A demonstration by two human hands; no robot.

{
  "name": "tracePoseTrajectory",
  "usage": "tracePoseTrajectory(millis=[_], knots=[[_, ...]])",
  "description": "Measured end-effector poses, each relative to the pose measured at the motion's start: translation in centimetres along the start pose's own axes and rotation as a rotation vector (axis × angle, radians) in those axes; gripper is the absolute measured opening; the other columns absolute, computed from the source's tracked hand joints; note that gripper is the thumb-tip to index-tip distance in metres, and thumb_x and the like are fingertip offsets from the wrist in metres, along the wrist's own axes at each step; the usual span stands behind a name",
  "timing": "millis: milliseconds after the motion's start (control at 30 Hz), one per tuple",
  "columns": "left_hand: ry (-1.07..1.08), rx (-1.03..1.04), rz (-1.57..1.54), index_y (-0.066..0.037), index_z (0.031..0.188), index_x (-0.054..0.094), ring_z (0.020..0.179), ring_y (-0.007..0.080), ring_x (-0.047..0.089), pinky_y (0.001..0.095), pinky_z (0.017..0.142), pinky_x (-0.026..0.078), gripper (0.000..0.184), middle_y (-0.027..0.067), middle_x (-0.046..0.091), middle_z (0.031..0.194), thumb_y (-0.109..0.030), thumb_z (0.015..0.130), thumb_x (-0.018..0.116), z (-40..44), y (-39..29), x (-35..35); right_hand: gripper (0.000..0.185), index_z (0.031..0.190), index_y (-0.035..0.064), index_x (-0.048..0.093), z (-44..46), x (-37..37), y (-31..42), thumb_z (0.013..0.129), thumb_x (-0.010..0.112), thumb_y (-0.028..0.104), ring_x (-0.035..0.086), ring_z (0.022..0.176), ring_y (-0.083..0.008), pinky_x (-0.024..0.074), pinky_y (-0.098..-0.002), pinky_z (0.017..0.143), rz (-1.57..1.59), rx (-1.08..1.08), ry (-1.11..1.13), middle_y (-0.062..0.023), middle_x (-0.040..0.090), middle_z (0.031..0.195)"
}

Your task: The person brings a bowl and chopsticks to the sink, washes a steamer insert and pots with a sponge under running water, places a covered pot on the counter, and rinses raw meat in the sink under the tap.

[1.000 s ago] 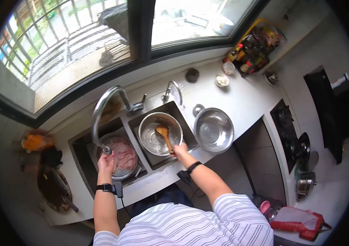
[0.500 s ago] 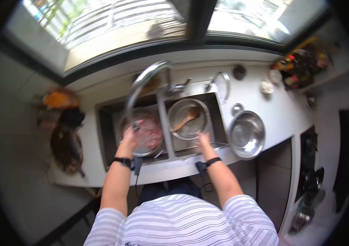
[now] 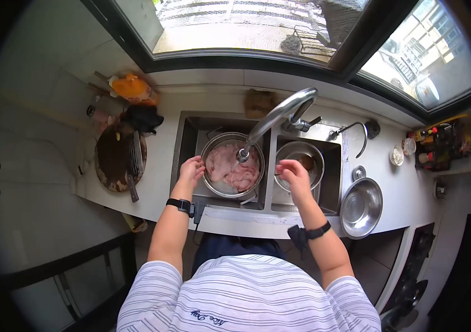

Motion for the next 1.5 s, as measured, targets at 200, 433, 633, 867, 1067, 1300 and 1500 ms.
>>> tracePoseTrajectory(millis=[200,433,633,867,1067,1300,1500], knots=[[0.09,0.077,0.148,-0.008,0.113,0.053,0.088,0.0176,0.055,0.0297,0.072,0.047,0.037,0.0054,0.057,0.096,-0.003,0.077,0.045,1.3,0.8,-1.7,0.035,0.108,0.0036,0.054,-0.7,3.8,0.7,0.074,0.058,0.004,0.05,0.109,-0.0286,0.0399,-0.0362,0.092,-0.836,-0.289,0.074,-0.0158,0.052,0.115],[0.361,0.534,0.444,0.0,0.099,0.059,0.085,0.0167,0.058,0.0288,0.077,0.047,0.026,0.0074,0.062,0.092,-0.004,0.074,0.059,0.7,-1.0,-2.4,0.028,0.093,0.0098,0.063,-21.8,-1.2,-4.8,0.068,0.058,0.02,0.056,0.093,-0.0313,0.0459,-0.0447,0.077,-1.495,0.256,-0.044,-0.0145,0.059,0.093],[0.512,0.361,0.55,0.004,0.108,0.055,0.093,0.0236,0.053,0.0327,0.082,0.044,0.032,0.0134,0.056,0.105,0.005,0.076,0.049,0.9,-1.5,-0.3,0.031,0.096,0.0053,0.063,-44.1,4.7,-18.8,0.074,0.06,0.027,0.061,0.078,-0.0285,0.0468,-0.0393,0.07,-0.725,0.822,0.297,-0.0152,0.065,0.09],[0.7,0.607,0.735,0.003,0.105,0.057,0.091,0.021,0.053,0.0308,0.08,0.045,0.026,0.0128,0.058,0.102,-0.001,0.08,0.054,-4.0,-0.4,4.3,0.03,0.094,0.005,0.064,-53.3,7.9,-21.4,0.073,0.06,0.025,0.061,0.077,-0.0285,0.0469,-0.0394,0.069,-0.307,0.976,-0.5,-0.0154,0.065,0.089],[1.078,0.373,0.312,0.003,0.101,0.057,0.093,0.0234,0.056,0.0301,0.073,0.048,0.022,0.0122,0.059,0.103,-0.005,0.081,0.055,-10.0,4.9,7.3,0.029,0.093,0.0048,0.064,-59.0,8.9,-25.7,0.071,0.06,0.024,0.061,0.076,-0.0286,0.047,-0.0394,0.069,-0.134,0.931,-0.704,-0.0156,0.065,0.087],[0.98,0.674,0.584,0.0,0.092,0.055,0.091,0.0172,0.054,0.0274,0.086,0.041,0.034,0.0079,0.056,0.095,0.01,0.061,0.042,-12.2,12.6,10.4,0.028,0.091,0.0045,0.064,-65.3,0.8,-28.0,0.07,0.061,0.023,0.061,0.075,-0.0286,0.0471,-0.0395,0.068,-0.151,0.938,-0.622,-0.0158,0.065,0.085],[0.786,0.658,0.757,-0.004,0.093,0.061,0.096,0.0208,0.052,0.0301,0.088,0.04,0.037,0.009,0.056,0.098,0.005,0.061,0.045,-21.8,15.6,13.3,0.028,0.09,0.0043,0.065,-68.5,-6.6,-29.1,0.069,0.061,0.022,0.061,0.073,-0.0286,0.0472,-0.0395,0.067,-0.263,0.953,-0.449,-0.016,0.065,0.084]])
Point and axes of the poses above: each hand's wrist, its own z-axis towards the middle knuckle, its own x-axis out of the palm, y = z × x, the point moved 3 cm from there along z, towards the middle knuckle
